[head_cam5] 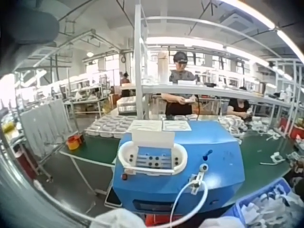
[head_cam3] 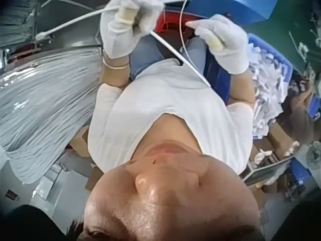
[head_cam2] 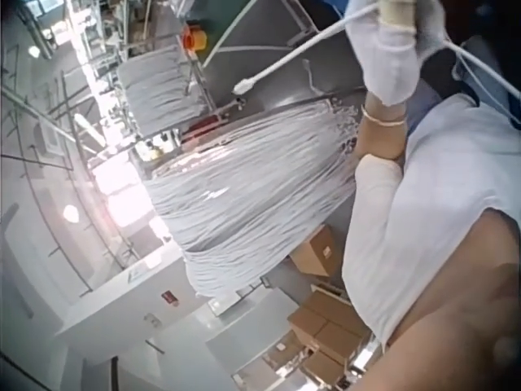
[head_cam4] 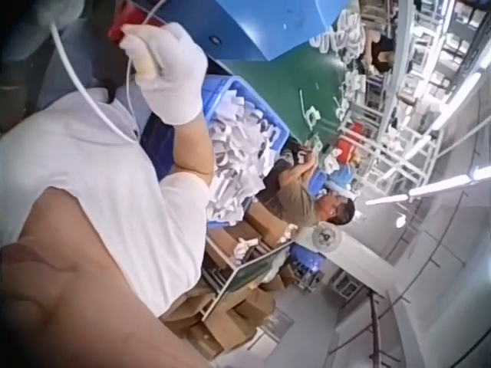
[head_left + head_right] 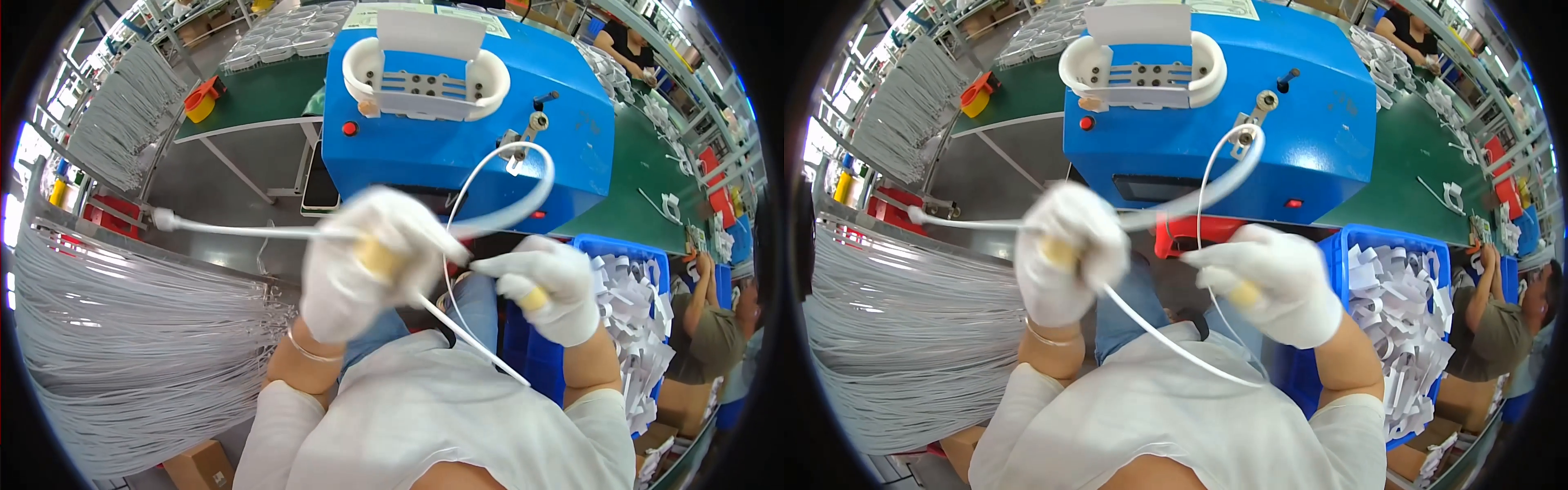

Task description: Operating an industrial wire processing machine to bundle and prepare electrical wires.

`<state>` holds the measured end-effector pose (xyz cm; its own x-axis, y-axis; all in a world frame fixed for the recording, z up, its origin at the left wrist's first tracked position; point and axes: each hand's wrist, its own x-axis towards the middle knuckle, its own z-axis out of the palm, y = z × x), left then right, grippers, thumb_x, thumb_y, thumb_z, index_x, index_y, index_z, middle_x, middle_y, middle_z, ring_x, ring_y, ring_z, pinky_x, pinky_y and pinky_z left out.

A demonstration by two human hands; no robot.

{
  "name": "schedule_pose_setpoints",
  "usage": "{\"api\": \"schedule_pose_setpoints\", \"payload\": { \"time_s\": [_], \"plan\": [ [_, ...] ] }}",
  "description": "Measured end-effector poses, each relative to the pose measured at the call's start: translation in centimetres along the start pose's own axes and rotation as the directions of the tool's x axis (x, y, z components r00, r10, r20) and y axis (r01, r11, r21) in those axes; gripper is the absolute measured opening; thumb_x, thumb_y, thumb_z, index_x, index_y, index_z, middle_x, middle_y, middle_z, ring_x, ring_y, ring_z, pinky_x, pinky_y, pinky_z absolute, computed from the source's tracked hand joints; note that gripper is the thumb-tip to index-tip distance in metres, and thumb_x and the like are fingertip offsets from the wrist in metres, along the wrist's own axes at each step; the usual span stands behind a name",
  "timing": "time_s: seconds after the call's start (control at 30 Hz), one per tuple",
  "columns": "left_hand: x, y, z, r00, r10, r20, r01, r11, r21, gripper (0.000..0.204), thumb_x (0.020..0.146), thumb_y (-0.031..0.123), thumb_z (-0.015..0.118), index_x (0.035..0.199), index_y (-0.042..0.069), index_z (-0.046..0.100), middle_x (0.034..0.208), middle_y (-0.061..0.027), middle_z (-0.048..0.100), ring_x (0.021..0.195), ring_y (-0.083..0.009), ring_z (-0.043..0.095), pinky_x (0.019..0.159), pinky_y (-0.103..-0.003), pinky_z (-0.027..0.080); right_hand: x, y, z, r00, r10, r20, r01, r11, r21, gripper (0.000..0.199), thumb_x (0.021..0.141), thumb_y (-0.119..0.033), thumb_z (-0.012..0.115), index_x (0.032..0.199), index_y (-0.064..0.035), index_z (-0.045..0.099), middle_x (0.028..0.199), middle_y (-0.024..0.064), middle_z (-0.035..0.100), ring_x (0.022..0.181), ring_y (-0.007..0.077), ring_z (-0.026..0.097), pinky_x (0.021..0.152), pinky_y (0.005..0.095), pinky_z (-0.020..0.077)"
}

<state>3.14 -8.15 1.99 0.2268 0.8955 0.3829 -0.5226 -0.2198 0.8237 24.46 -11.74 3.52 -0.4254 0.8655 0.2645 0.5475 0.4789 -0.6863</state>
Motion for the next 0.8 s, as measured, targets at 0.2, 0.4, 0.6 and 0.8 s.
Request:
{"api": "schedule_pose_setpoints", "payload": {
  "time_s": [0.2, 0.4, 0.6, 0.8],
  "plan": [
    [0.6, 0.4, 0.5, 0.895, -0.356, 0.268, 0.379, 0.925, -0.038, 0.038, 0.090, 0.036, 0.059, 0.081, -0.001, 0.061, 0.065, -0.0037, 0.058, 0.047, -0.0057, 0.049, 0.040, -0.018, 0.035, 0.6, -0.6, -1.0, 0.818, -0.453, -0.354, 0.171, 0.779, -0.604, 0.063, 0.083, -0.049, 0.059, 0.118, 0.0026, 0.057, 0.116, 0.0184, 0.056, 0.103, 0.0344, 0.056, 0.094, 0.0430, 0.0415],
    [2.4, 0.1, -2.3, 0.991, -0.065, 0.117, 0.085, 0.981, -0.172, 0.035, 0.090, 0.034, 0.059, 0.084, -0.001, 0.057, 0.058, -0.0024, 0.052, 0.044, -0.0051, 0.046, 0.039, -0.018, 0.035, -1.9, -1.9, -1.9, 0.977, -0.057, -0.206, 0.015, 0.980, -0.200, 0.023, 0.074, -0.027, 0.071, 0.084, -0.0066, 0.070, 0.059, 0.0038, 0.057, 0.051, 0.0184, 0.052, 0.048, 0.0298, 0.0393],
    [5.7, 2.0, -8.1, 0.979, -0.119, -0.165, 0.117, 0.993, -0.024, 0.023, 0.092, 0.021, 0.058, 0.096, -0.002, 0.058, 0.064, -0.0001, 0.050, 0.045, -0.0002, 0.035, 0.038, -0.013, 0.025, -3.1, 0.8, -4.6, 0.871, 0.223, -0.437, -0.333, 0.923, -0.193, 0.007, 0.079, -0.004, 0.059, 0.079, 0.0014, 0.064, 0.067, 0.0040, 0.051, 0.059, 0.0091, 0.046, 0.054, 0.0229, 0.0333],
    [8.4, 1.4, -7.0, 0.962, -0.151, -0.229, 0.213, 0.937, 0.277, 0.018, 0.091, 0.017, 0.060, 0.097, 0.000, 0.058, 0.069, -0.0041, 0.060, 0.045, 0.0002, 0.038, 0.040, -0.013, 0.027, -2.5, 4.4, -4.1, 0.753, 0.267, -0.602, -0.332, 0.943, 0.002, 0.004, 0.080, -0.003, 0.065, 0.080, 0.0013, 0.063, 0.071, 0.0022, 0.054, 0.060, 0.0065, 0.045, 0.053, 0.0203, 0.0324]
  ]
}}
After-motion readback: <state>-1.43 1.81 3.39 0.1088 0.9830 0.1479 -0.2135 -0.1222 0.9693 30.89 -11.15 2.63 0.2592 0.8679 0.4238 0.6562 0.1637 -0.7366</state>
